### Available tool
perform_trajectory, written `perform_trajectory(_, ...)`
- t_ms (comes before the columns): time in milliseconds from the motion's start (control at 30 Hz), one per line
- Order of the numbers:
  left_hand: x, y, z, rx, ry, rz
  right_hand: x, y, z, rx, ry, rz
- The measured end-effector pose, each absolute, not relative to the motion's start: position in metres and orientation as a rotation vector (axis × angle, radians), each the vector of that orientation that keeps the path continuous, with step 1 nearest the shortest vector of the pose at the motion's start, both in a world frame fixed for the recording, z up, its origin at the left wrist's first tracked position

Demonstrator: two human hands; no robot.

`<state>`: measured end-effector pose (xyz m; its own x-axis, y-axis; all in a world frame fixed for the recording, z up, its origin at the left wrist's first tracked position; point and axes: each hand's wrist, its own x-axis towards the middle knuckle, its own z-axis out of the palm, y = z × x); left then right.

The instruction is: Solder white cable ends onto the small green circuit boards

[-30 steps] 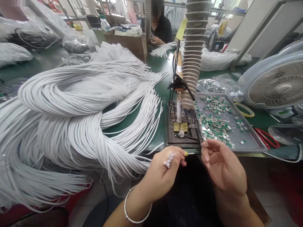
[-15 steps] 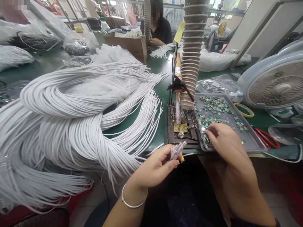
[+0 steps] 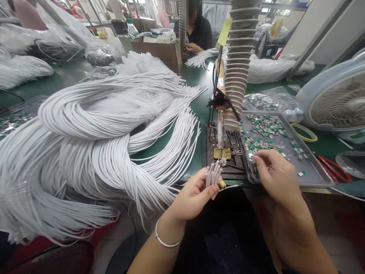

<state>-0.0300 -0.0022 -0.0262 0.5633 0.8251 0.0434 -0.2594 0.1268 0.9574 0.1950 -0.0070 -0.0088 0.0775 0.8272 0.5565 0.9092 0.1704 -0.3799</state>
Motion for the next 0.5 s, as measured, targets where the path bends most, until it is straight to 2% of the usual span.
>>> perform_trajectory(333,-0.021,-0.009,-0.028,1.122,0.635,0.882,0.154,-0.032,-0.012,-1.050,-1.587,0.195)
perform_trajectory(500,-0.020,-0.011,-0.030,1.155,0.660,0.876,0.147,-0.032,-0.015,-0.949,-1.618,0.230)
